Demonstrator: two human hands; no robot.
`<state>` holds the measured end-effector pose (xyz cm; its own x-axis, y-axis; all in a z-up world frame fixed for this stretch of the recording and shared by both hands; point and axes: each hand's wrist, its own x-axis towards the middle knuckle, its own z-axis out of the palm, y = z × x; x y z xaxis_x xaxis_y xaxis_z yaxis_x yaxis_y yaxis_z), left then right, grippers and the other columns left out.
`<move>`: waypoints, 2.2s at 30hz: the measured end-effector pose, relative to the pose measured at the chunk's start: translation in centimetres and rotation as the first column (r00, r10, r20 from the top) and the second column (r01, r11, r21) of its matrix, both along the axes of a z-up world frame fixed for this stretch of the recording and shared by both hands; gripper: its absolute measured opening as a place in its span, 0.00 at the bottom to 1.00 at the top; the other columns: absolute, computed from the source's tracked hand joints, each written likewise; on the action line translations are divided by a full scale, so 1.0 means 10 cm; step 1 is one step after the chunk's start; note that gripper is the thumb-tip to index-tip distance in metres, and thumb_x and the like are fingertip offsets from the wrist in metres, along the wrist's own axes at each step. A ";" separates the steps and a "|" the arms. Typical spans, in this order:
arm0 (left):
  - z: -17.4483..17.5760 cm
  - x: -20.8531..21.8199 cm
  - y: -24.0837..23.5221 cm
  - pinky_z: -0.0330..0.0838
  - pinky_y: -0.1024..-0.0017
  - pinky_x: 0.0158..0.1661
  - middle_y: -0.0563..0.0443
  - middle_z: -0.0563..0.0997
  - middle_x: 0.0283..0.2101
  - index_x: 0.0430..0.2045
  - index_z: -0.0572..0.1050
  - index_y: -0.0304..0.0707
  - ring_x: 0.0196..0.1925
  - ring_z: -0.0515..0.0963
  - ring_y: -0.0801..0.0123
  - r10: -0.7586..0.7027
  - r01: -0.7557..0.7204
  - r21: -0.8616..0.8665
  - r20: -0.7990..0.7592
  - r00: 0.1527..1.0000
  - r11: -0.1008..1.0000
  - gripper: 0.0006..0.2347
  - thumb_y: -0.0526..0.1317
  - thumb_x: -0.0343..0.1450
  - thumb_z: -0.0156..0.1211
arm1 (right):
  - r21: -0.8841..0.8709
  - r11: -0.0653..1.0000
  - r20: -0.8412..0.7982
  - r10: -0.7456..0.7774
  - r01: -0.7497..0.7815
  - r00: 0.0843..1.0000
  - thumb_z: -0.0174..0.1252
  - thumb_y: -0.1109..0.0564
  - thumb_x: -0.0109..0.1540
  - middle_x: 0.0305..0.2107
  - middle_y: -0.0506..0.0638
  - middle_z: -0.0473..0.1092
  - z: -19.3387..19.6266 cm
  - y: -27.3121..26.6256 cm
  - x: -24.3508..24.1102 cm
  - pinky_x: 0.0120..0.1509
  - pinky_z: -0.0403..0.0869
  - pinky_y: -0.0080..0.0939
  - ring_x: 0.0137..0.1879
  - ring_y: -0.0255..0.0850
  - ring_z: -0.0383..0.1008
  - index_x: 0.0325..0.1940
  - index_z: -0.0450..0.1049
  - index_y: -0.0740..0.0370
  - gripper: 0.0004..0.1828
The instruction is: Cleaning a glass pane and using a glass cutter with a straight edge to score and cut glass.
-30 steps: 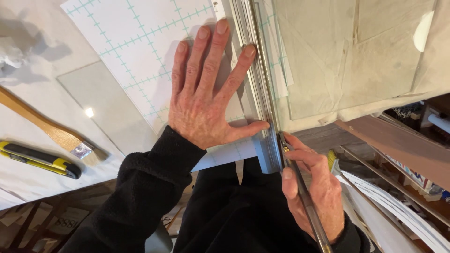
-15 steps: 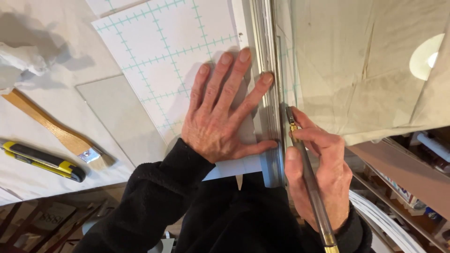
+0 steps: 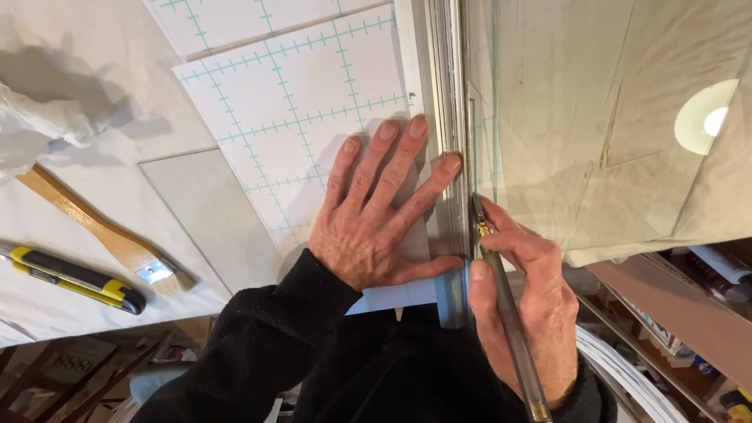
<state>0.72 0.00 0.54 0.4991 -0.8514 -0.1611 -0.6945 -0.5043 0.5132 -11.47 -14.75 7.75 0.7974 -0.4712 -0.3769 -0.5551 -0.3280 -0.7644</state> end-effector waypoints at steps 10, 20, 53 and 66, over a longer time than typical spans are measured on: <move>0.02 0.02 -0.01 0.44 0.44 0.76 0.40 0.52 0.78 0.74 0.60 0.55 0.81 0.51 0.49 -0.004 0.004 -0.002 -0.003 1.000 1.000 0.45 0.75 0.65 0.64 | 0.089 0.995 -0.087 -0.032 0.040 0.996 0.52 0.57 0.69 0.63 0.64 0.70 0.06 -0.03 0.09 0.65 0.78 0.49 0.64 0.55 0.78 0.59 0.63 0.66 0.16; 0.02 0.01 -0.01 0.45 0.43 0.76 0.39 0.53 0.78 0.74 0.60 0.54 0.81 0.52 0.48 -0.004 0.004 -0.022 -0.005 1.000 1.000 0.45 0.73 0.64 0.65 | 0.103 0.992 -0.099 -0.058 0.068 0.993 0.53 0.60 0.68 0.63 0.64 0.70 0.07 -0.01 0.10 0.63 0.79 0.48 0.64 0.54 0.78 0.58 0.62 0.67 0.16; 0.02 0.00 -0.01 0.48 0.44 0.76 0.41 0.54 0.78 0.73 0.62 0.52 0.80 0.54 0.50 0.026 -0.030 -0.086 -0.044 0.999 0.996 0.45 0.70 0.62 0.71 | 0.074 0.997 -0.044 -0.009 0.013 0.999 0.54 0.59 0.68 0.63 0.64 0.70 0.05 -0.02 0.06 0.62 0.80 0.47 0.62 0.53 0.79 0.58 0.64 0.67 0.16; -0.01 0.01 0.01 0.48 0.44 0.77 0.42 0.52 0.78 0.74 0.59 0.53 0.81 0.53 0.50 0.003 -0.005 -0.057 -0.028 1.000 0.998 0.47 0.73 0.63 0.67 | -0.027 0.999 -0.090 0.028 -0.030 0.996 0.52 0.54 0.70 0.59 0.60 0.73 0.11 -0.01 0.16 0.60 0.76 0.48 0.61 0.53 0.78 0.58 0.71 0.64 0.15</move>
<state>0.85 0.10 0.49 0.4987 -0.8576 -0.1259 -0.6776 -0.4763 0.5604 -9.90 -14.82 8.81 0.7744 -0.4597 -0.4347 -0.6112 -0.3656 -0.7020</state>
